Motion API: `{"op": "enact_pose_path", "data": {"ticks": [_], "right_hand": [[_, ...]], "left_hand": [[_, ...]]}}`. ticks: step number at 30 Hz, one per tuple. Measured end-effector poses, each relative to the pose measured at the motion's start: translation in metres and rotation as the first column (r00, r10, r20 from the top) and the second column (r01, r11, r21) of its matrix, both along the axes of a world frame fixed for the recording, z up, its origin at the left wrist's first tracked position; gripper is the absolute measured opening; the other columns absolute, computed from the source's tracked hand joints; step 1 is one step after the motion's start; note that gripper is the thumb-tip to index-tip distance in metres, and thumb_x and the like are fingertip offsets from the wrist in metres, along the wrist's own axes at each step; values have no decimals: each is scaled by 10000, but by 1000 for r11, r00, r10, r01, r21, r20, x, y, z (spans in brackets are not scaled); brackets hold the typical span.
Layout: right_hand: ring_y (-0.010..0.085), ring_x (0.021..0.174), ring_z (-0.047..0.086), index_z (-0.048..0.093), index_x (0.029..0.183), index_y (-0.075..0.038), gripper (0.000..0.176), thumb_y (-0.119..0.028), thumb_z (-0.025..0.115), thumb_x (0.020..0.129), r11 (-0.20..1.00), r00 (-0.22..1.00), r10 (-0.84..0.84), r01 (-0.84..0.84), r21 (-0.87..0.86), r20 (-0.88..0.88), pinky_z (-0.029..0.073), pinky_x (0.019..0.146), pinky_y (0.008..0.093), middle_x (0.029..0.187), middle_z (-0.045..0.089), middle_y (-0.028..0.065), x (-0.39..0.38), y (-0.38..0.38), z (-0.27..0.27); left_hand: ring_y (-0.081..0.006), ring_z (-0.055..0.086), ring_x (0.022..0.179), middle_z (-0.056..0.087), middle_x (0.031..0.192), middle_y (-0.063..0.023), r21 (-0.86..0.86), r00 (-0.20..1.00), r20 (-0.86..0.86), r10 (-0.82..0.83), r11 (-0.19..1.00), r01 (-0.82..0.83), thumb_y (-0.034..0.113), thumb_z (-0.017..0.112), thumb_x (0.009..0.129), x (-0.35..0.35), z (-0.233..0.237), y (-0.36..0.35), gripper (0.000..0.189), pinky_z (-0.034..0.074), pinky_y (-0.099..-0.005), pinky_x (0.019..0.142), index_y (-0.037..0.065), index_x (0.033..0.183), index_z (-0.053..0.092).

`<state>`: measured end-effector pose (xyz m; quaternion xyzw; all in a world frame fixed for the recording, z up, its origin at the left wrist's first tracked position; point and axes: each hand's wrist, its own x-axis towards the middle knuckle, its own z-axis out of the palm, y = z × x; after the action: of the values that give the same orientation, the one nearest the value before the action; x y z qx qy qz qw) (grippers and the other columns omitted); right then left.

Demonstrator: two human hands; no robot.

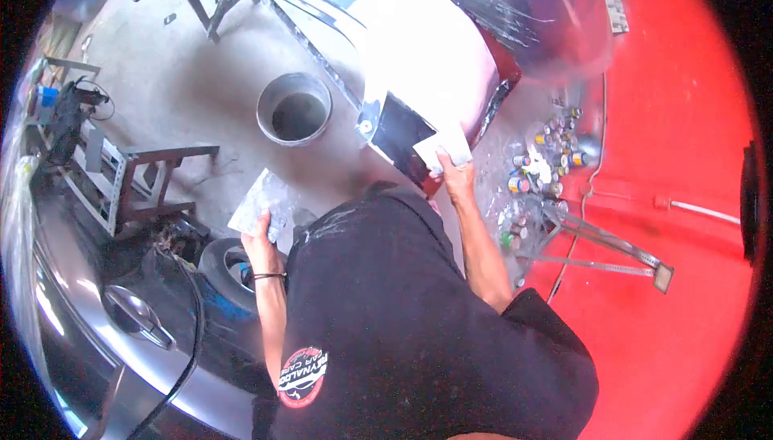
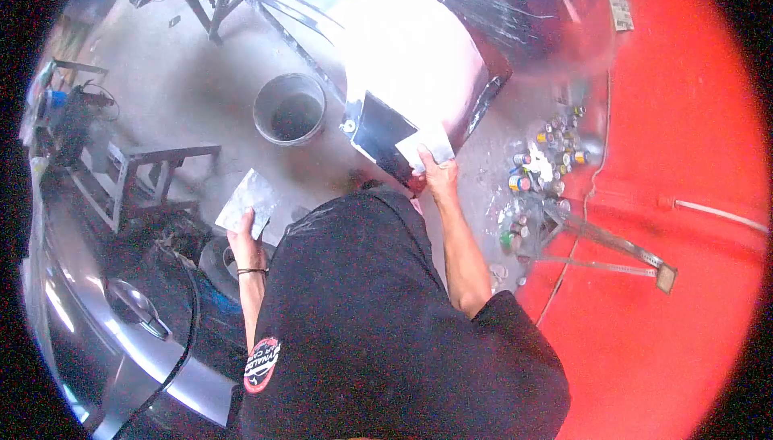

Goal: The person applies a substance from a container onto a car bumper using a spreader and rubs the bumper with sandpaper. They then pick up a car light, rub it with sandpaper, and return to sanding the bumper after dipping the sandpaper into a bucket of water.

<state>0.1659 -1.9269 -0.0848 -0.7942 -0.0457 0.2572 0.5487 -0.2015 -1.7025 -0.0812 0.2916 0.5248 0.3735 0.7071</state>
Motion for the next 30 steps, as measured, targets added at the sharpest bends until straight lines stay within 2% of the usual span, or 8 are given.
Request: {"op": "enact_pose_path", "data": {"ticks": [11,18,23,24,25,27,28,30], "right_hand": [[146,595,696,782,999,3,354,-341,790,916,991,998,38,-31,-130,50,533,517,280,809,770,85,21,-1,5],[150,603,696,760,1043,13,386,-356,772,931,965,994,83,-64,-255,67,528,509,265,791,758,95,22,4,-7],[144,678,686,747,1076,26,338,-286,761,947,999,997,-22,25,-45,69,556,550,274,879,749,92,4,9,8],[160,775,689,734,1131,18,309,-226,765,943,993,997,-77,79,83,-29,569,558,289,988,738,98,5,9,-2],[195,829,696,715,1180,13,314,-183,765,940,1000,998,-11,12,-15,65,589,557,305,1043,727,100,-4,21,26],[206,784,694,692,1184,24,298,-156,751,954,978,987,-137,149,145,-85,612,540,332,1038,718,108,1,42,13],[203,728,687,671,1184,33,296,-146,745,960,980,991,-121,129,154,-57,593,501,338,1007,717,112,-3,59,17],[178,629,659,644,1216,39,304,-144,703,980,983,994,90,-99,153,69,519,414,313,921,710,113,6,82,18]], "left_hand": [[-244,684,1112,673,1276,-127,-20,992,-38,-124,992,124,53,684,955,2,-3,-8,432,591,-386,906,-30,1363,564],[-241,674,1126,664,1289,-126,-7,996,-9,-84,996,84,71,685,960,-6,-3,-13,439,589,-390,904,-29,1369,561],[-231,676,1103,684,1237,-129,-11,989,-14,-144,990,144,108,682,970,-11,9,-14,425,560,-396,950,-35,1356,575],[-227,657,1121,691,1248,-119,-47,984,-88,-155,987,151,123,733,938,-17,8,-16,443,523,-394,981,-21,1338,610],[-232,648,1117,687,1252,-119,27,970,-173,-168,984,176,169,766,914,-24,-13,-17,499,523,-404,965,-27,1345,607],[-227,669,1062,721,1179,-110,16,905,-349,-244,964,266,209,790,895,-15,7,-13,469,526,-393,939,-37,1273,662],[-209,650,1111,710,1180,-87,34,959,-207,-194,978,205,176,776,904,-9,6,-16,424,521,-389,968,5,1274,659],[-206,679,1069,724,1189,-81,47,961,-127,-245,967,252,221,796,909,1,15,-12,442,529,-385,980,-12,1261,667]]}}
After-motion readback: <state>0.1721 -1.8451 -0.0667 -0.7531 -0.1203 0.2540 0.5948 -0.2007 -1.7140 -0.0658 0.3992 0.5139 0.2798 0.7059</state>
